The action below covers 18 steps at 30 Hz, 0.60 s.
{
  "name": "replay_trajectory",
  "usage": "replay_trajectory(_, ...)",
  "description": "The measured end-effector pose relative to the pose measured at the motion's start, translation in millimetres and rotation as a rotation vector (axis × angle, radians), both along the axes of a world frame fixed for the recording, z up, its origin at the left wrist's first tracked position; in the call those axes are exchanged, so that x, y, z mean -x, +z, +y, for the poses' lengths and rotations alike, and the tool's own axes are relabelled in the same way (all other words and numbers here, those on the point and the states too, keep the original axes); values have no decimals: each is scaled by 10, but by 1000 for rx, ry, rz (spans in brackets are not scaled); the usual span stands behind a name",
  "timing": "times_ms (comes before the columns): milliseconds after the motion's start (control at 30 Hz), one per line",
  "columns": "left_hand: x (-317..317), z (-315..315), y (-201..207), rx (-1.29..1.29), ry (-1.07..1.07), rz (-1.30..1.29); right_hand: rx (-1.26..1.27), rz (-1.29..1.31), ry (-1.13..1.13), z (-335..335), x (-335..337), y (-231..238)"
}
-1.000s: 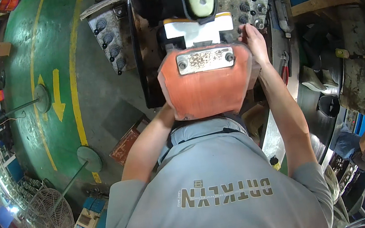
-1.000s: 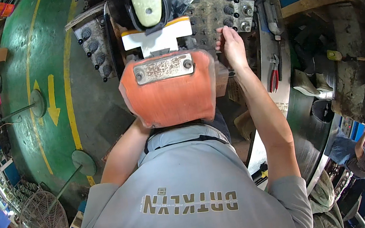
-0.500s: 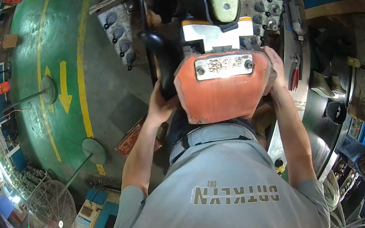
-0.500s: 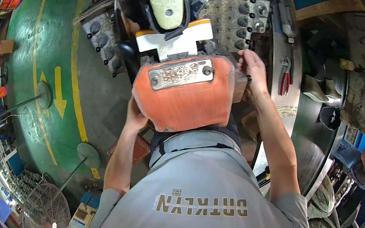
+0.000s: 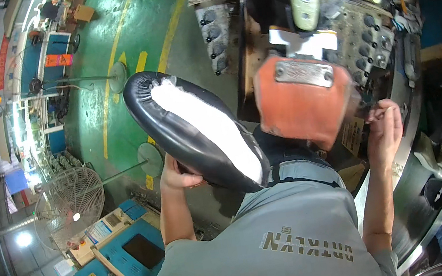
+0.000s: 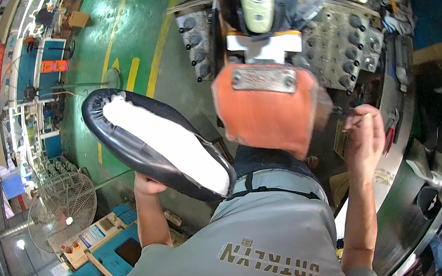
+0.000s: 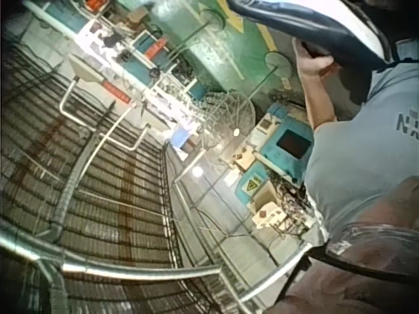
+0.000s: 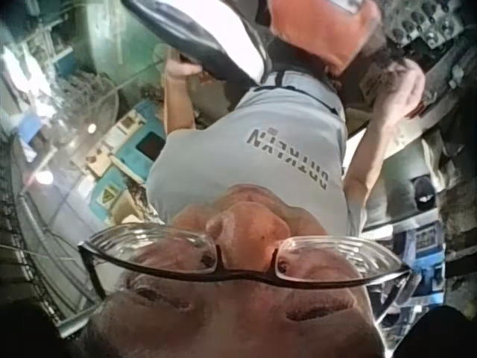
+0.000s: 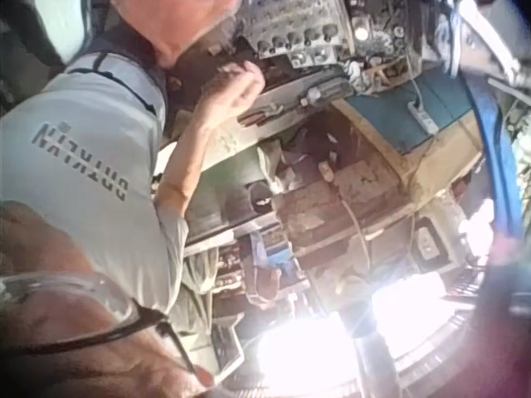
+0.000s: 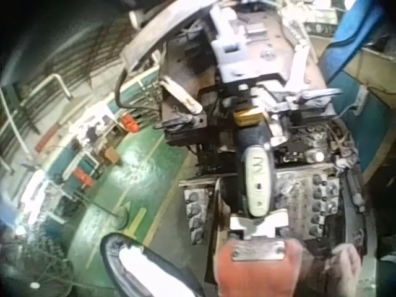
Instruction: The person repeatedly places black leather shoe uppers onto a last mounted on a machine, secures them, and removes them. The person then places the shoe uppers onto a nearby metal table. This cycle is repeated multiple times throughout the video.
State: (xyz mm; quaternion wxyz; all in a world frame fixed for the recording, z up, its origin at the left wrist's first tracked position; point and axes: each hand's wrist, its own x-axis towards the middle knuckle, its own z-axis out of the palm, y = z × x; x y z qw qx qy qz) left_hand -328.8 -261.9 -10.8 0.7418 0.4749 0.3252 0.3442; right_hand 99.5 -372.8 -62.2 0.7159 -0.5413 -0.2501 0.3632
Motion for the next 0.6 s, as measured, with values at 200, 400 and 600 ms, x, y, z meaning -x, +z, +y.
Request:
replay_trajectory(200, -1165, -459, -125, 149, -151, -10, -26, -585, 753, -525, 246, 757)
replay_trajectory(400, -2410, -424, 2, -224, -600, -136, 119, -614, 435, -1249, 0, 495)
replay_trajectory(600, -3652, -759, 413, 21, -400, -335, 305, -469, 352, -1883, 10, 301)
